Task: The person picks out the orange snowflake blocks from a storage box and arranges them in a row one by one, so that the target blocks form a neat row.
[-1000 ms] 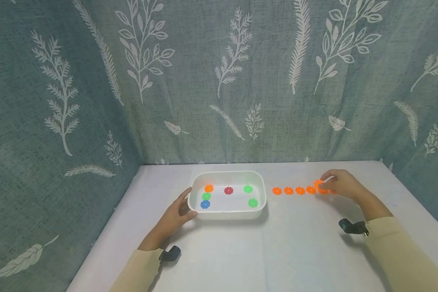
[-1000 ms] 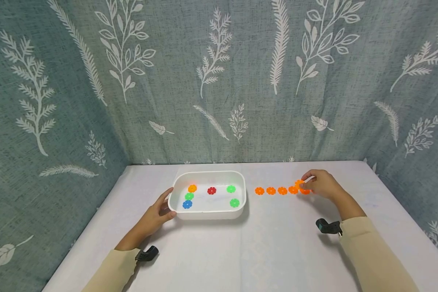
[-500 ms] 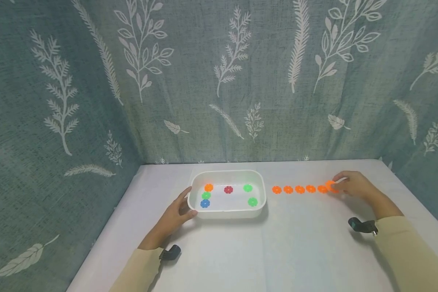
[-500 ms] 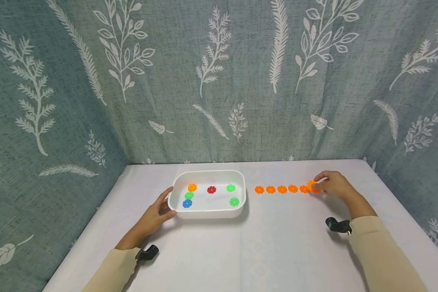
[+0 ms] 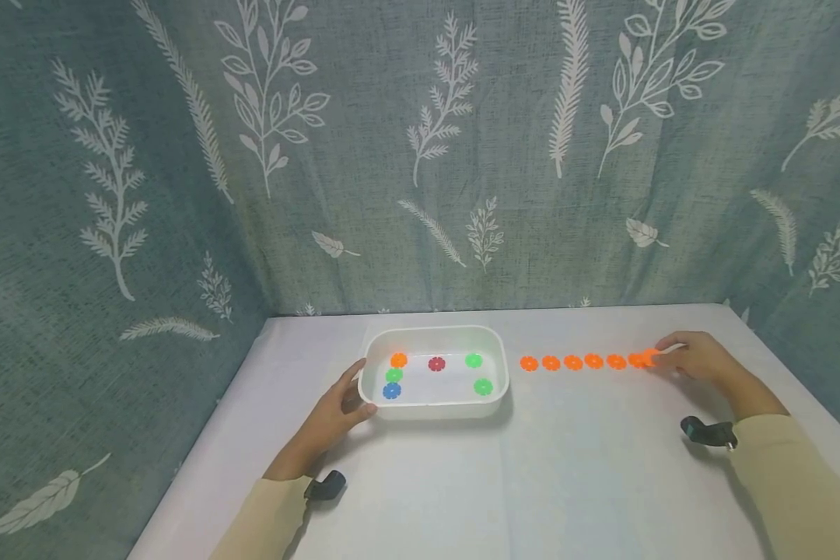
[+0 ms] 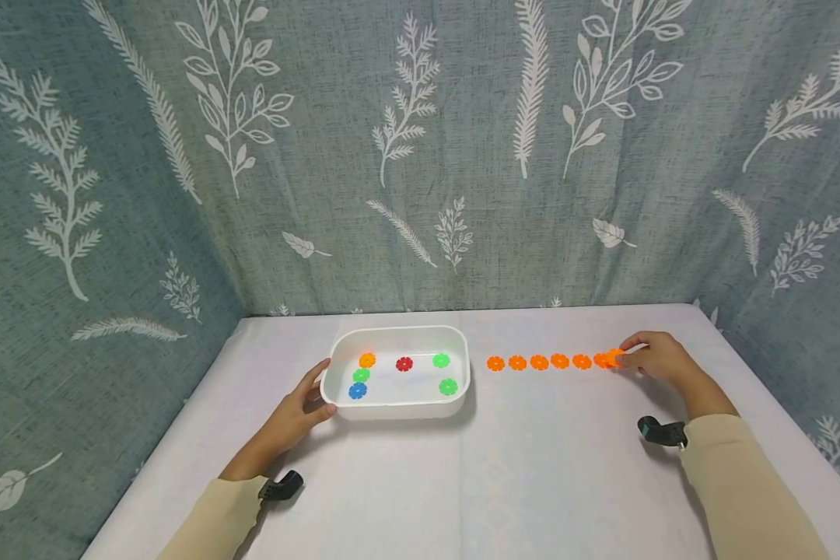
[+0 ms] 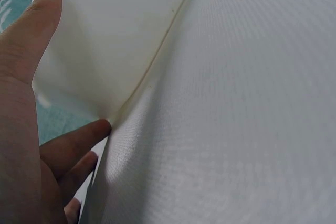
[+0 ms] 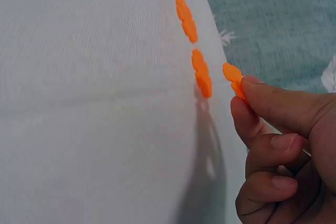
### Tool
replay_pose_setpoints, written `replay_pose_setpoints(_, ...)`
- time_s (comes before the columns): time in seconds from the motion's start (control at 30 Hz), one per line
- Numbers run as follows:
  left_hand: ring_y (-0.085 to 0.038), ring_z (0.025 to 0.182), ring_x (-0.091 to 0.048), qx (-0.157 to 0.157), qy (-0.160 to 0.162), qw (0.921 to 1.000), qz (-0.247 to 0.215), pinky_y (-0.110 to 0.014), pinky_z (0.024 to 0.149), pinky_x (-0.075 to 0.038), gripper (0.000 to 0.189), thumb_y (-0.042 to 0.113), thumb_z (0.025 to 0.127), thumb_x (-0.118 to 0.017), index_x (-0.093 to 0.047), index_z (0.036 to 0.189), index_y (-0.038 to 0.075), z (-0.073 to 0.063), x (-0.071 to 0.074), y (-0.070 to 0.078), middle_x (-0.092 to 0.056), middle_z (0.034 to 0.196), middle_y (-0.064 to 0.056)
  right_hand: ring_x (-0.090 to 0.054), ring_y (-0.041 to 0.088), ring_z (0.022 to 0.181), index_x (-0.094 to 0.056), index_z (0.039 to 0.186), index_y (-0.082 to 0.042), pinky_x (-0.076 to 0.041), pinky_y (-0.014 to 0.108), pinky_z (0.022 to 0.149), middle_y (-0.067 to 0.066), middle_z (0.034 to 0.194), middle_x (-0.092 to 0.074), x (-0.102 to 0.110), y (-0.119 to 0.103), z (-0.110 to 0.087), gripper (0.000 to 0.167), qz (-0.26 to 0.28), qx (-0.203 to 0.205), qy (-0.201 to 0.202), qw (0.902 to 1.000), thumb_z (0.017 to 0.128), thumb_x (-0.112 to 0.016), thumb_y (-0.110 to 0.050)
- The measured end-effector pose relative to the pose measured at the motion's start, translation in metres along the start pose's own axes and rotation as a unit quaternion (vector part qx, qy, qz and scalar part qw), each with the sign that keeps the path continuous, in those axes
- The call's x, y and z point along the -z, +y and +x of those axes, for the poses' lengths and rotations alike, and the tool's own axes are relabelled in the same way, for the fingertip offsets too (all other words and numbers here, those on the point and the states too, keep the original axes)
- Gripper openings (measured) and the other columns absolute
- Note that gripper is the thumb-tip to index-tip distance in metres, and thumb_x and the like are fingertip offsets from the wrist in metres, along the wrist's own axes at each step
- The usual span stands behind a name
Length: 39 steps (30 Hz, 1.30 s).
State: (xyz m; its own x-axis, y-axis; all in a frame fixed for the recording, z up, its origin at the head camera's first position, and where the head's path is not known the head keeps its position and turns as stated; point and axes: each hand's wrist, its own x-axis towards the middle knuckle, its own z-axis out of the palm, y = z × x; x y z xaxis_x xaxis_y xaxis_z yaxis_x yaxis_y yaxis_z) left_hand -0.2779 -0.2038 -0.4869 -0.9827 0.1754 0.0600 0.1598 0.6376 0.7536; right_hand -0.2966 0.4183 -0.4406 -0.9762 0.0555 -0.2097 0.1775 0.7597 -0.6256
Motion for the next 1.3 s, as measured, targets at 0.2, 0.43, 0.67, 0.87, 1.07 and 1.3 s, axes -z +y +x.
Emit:
replay_pose_setpoints(0.2,-0.035,0.136,-0.038,-0.005,0.0,1.0,0.005,-0.07,0.104,-0.021,0.097,0.06,0.075,-0.075,-0.024,0.154,0.036,0.001,0.001,0.0,-0.043,0.149,-0.011,-0.059,0.033,0.09,-0.054,0.123,0.01,-0.052,0.038,0.069,0.028,0.111,-0.06,0.002,0.006,-0.002,0.054,0.002,0.003,0.012,0.9999,0.089,-0.068,-0.03)
replay_pose_setpoints(0.43,-0.034,0.138,-0.036,-0.002,-0.003,1.0,0.005,-0.069,0.105,-0.02,0.098,0.06,0.074,-0.075,-0.023,0.154,0.037,0.0,0.003,0.002,-0.043,0.149,-0.009,-0.059,0.033,0.09,-0.053,0.123,0.011,-0.052,0.039,0.07,0.029,0.112,-0.059,0.005,0.014,0.0,0.055,0.001,0.005,0.023,0.9997,0.089,-0.067,-0.03)
replay_pose_setpoints(0.67,-0.035,0.138,-0.035,-0.007,-0.003,0.9999,0.01,-0.072,0.103,-0.019,0.097,0.06,0.075,-0.074,-0.023,0.154,0.037,0.0,0.003,0.001,-0.043,0.149,-0.01,-0.057,0.036,0.092,-0.052,0.123,0.011,-0.051,0.043,0.072,0.028,0.109,-0.059,0.003,0.017,0.004,0.053,0.01,-0.018,0.035,0.9992,0.09,-0.067,-0.028)
replay_pose_setpoints(0.87,-0.033,0.139,-0.033,-0.001,-0.006,1.0,-0.004,-0.071,0.104,-0.016,0.097,0.06,0.074,-0.075,-0.023,0.153,0.039,-0.001,0.001,-0.003,-0.043,0.149,-0.008,-0.056,0.045,0.1,-0.051,0.123,0.011,-0.051,0.054,0.08,0.035,0.116,-0.054,-0.002,0.021,0.004,0.049,-0.003,-0.033,0.041,0.9986,0.091,-0.064,-0.023)
replay_pose_setpoints(1.07,-0.032,0.139,-0.035,-0.007,-0.002,1.0,-0.001,-0.07,0.104,-0.017,0.097,0.06,0.074,-0.076,-0.024,0.153,0.038,-0.002,0.0,-0.002,-0.042,0.15,-0.008,-0.058,0.042,0.094,-0.055,0.118,0.01,-0.052,0.05,0.076,0.034,0.113,-0.056,-0.003,0.022,0.003,0.046,-0.01,-0.04,0.052,0.9978,0.089,-0.067,-0.024)
replay_pose_setpoints(1.3,-0.033,0.139,-0.034,-0.001,-0.004,1.0,-0.001,-0.071,0.104,-0.016,0.097,0.06,0.074,-0.075,-0.023,0.153,0.038,-0.002,0.0,0.0,-0.043,0.149,-0.008,-0.052,0.049,0.106,-0.053,0.121,0.01,-0.048,0.057,0.088,0.037,0.123,-0.048,-0.004,0.013,0.0,0.045,-0.017,-0.059,0.047,0.997,0.091,-0.066,-0.021)
